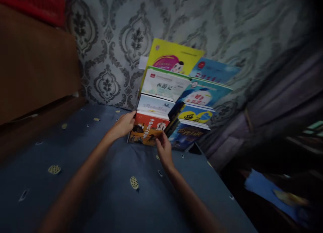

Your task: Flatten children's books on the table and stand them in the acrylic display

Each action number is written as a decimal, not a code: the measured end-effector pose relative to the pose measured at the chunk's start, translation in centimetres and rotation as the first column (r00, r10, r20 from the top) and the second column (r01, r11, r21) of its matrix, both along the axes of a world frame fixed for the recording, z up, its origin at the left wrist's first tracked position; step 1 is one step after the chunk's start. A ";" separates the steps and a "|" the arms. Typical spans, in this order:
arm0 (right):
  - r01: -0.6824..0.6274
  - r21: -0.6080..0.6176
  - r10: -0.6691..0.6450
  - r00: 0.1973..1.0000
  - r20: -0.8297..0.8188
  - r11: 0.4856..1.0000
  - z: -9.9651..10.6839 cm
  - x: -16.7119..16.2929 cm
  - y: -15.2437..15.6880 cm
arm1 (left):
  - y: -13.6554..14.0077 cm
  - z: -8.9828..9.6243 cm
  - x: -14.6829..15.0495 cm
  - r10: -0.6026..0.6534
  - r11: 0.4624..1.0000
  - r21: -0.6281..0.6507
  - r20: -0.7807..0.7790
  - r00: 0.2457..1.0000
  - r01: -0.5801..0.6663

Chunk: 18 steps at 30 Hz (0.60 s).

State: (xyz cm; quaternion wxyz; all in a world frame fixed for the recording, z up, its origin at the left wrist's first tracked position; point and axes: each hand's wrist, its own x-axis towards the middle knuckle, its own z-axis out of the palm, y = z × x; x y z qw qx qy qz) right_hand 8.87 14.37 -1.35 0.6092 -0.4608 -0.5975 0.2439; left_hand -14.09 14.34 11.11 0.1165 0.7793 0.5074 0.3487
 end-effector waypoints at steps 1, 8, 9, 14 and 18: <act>-0.011 0.001 0.011 1.000 0.000 1.000 0.0 0.2 -0.1 | -0.2 0.1 0.1 0.042 0.999 0.019 -0.020 0.999 -0.041; 0.049 0.048 -0.054 0.992 0.117 0.998 0.8 3.1 -2.7 | -3.3 0.6 3.1 0.204 0.882 0.442 -0.039 0.978 -0.167; 0.048 0.055 -0.056 0.986 0.155 0.997 1.1 3.7 -3.1 | -3.7 0.5 3.8 0.168 0.857 0.502 -0.051 0.984 -0.120; 0.068 0.185 -0.118 0.955 0.273 0.980 3.2 7.7 -4.3 | -4.3 -0.8 8.1 0.008 0.778 0.621 -0.164 0.986 0.097; 0.153 0.308 -0.243 0.929 0.279 0.939 5.1 11.0 -4.4 | -4.1 -1.3 11.7 -0.002 0.766 0.616 -0.285 0.959 0.185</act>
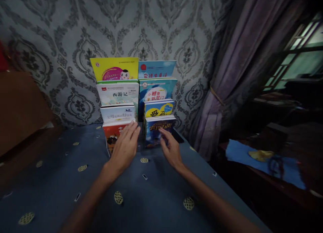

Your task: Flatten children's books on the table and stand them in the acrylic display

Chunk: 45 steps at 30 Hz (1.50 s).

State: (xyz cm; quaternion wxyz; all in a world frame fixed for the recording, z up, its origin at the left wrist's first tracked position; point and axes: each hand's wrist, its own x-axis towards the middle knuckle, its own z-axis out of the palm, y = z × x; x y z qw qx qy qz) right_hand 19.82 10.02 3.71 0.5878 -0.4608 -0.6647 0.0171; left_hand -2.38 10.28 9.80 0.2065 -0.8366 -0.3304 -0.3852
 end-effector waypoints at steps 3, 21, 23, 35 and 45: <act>0.061 0.037 -0.060 0.998 -0.013 0.997 0.5 2.0 0.1 | 0.2 0.1 2.6 0.012 1.000 0.028 -0.070 0.997 -0.010; 0.223 -0.133 -0.245 0.950 -0.192 0.966 -9.0 9.7 3.2 | 2.4 -3.0 0.4 0.387 0.912 0.179 -0.075 0.919 -0.369; 0.235 -0.140 -0.259 0.947 -0.188 0.962 -9.4 9.8 3.4 | 2.5 -3.1 0.6 0.401 0.906 0.185 -0.081 0.913 -0.382; 0.213 -0.209 -0.245 0.959 -0.141 0.954 -9.5 9.8 3.0 | 2.2 -3.1 0.5 0.501 0.860 0.198 -0.151 0.852 -0.470; 0.209 -0.188 -0.241 0.956 -0.167 0.960 -10.0 9.9 3.4 | 1.8 -2.5 0.5 0.496 0.864 0.195 -0.172 0.851 -0.464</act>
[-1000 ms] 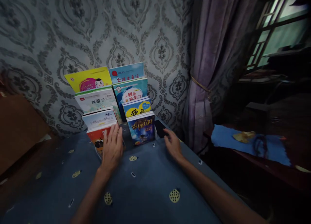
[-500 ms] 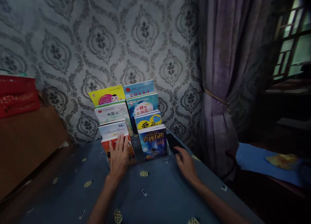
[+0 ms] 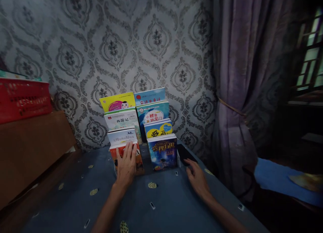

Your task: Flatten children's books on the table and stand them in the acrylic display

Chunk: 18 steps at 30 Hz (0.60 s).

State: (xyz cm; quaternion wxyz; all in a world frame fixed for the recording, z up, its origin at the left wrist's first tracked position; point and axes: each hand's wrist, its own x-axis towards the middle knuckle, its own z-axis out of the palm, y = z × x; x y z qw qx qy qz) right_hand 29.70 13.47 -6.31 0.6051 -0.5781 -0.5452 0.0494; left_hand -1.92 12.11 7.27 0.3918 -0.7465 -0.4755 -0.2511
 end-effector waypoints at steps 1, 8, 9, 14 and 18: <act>-0.001 0.002 0.001 1.000 0.001 1.000 0.0 0.0 0.0 | 0.0 0.1 -0.1 -0.005 1.000 0.000 -0.001 1.000 0.005; 0.006 -0.017 -0.006 1.000 0.007 1.000 0.1 -0.1 0.1 | -0.4 1.3 -0.8 -0.029 0.999 -0.018 0.005 1.000 0.030; 0.011 -0.020 -0.010 1.000 0.006 1.000 0.2 -0.1 0.0 | -0.5 1.4 -1.0 -0.034 0.999 -0.014 0.009 0.999 0.034; 0.021 -0.010 -0.021 1.000 0.000 1.000 0.9 -0.3 -0.6 | -0.4 1.3 -2.0 -0.067 0.997 0.033 0.063 0.996 0.065; -0.002 -0.015 0.003 0.998 0.057 1.000 2.0 -0.3 -1.3 | -0.3 1.3 -2.7 -0.083 0.996 0.034 0.179 0.980 0.078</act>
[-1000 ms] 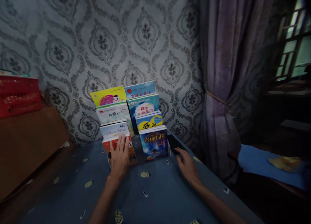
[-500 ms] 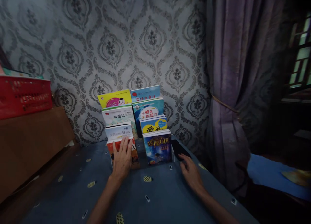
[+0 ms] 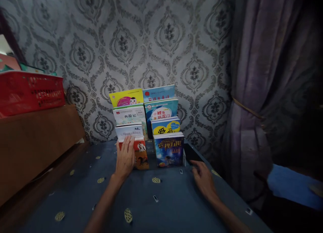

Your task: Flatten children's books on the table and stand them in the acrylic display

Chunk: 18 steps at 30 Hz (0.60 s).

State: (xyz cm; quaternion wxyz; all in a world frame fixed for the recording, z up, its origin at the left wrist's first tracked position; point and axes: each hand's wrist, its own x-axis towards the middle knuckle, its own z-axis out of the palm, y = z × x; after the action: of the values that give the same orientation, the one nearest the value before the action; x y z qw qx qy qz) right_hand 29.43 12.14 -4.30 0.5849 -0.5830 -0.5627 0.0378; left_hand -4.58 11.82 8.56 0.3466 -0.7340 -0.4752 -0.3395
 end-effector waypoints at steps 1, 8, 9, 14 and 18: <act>-0.016 -0.004 0.016 1.000 0.026 1.000 0.2 -0.1 -0.2 | 0.0 0.0 -0.2 -0.002 1.000 -0.006 0.038 0.999 0.002; -0.312 -0.005 0.298 0.903 0.310 0.950 1.2 -4.0 -2.5 | 1.1 -0.6 -2.4 -0.108 0.993 0.084 0.416 0.903 0.080; -0.362 0.014 0.333 0.872 0.360 0.932 1.5 -5.3 -3.0 | 1.3 -0.9 -2.7 -0.127 0.991 0.090 0.469 0.874 0.095; -0.509 0.142 0.354 0.747 0.563 0.849 5.0 -12.5 -3.8 | 2.3 -2.9 -3.4 -0.126 0.990 0.037 0.637 0.760 0.133; -0.515 0.200 0.289 0.714 0.637 0.833 8.4 -16.6 -2.7 | 1.9 -2.9 -3.2 -0.098 0.995 0.039 0.528 0.844 0.092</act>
State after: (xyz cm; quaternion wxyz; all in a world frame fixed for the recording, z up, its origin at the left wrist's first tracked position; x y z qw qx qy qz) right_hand 12.81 9.41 4.09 0.4579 -0.3075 -0.8257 -0.1186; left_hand -7.74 13.76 5.70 0.1896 -0.6327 -0.5133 -0.5480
